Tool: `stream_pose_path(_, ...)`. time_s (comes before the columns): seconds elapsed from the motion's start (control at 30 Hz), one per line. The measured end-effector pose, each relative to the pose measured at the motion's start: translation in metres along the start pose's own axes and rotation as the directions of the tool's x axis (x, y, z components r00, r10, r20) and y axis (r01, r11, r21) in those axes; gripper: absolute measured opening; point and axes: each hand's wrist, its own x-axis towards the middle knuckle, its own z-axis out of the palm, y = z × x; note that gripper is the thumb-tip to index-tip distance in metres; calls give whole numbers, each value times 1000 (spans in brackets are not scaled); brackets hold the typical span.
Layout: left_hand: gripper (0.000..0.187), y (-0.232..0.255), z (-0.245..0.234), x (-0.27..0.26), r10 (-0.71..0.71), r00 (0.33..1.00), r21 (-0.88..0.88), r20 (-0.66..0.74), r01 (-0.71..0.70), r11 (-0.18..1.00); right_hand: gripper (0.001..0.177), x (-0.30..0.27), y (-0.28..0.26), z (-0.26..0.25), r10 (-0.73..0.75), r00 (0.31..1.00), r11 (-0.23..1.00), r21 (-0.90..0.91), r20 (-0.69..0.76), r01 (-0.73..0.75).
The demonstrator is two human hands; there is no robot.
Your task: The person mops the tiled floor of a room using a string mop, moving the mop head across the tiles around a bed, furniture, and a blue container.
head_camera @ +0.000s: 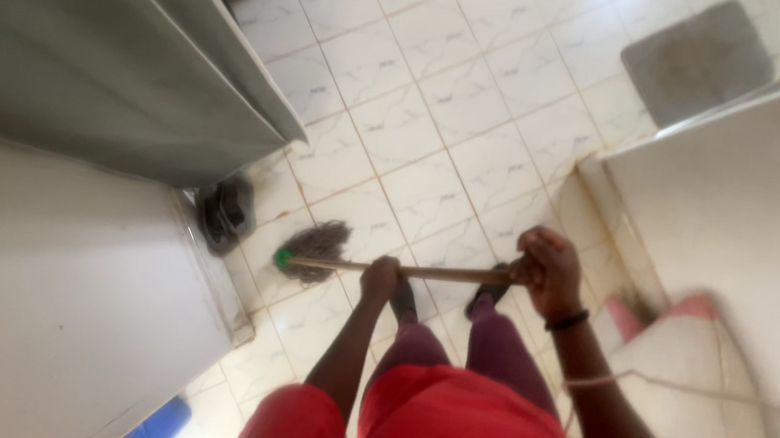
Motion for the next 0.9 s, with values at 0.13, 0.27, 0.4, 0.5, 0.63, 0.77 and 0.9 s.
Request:
stream_pose_path(0.13,24,-24,1,-47,-22,992,83,121,12,996,28,-42,28,0,160,985,986,-26,-64,-162)
stream_pose_path(0.27,21,-13,12,-85,63,990,51,123,-69,996,29,-74,11,-6,190,978,977,-115,80,-180)
stream_pose_path(0.4,20,28,34,-101,56,997,-53,57,-53,997,32,-104,-24,-27,118,973,941,-336,198,-45)
stream_pose_path(0.5,17,69,55,-90,68,991,-51,116,-62,997,32,-127,-52,-56,95,984,883,-469,151,-13)
stream_pose_path(0.63,16,131,85,-75,193,977,-106,90,-183,977,33,-161,-85,-108,-6,995,804,-591,103,67)
stream_pose_path(0.77,13,207,127,-55,228,965,-47,130,-224,973,34,-201,-100,-162,-70,993,781,-625,-96,-6)
stream_pose_path(0.9,27,273,160,-35,302,948,-32,98,-300,953,35,-228,-101,-195,-159,949,763,-644,-272,-57)
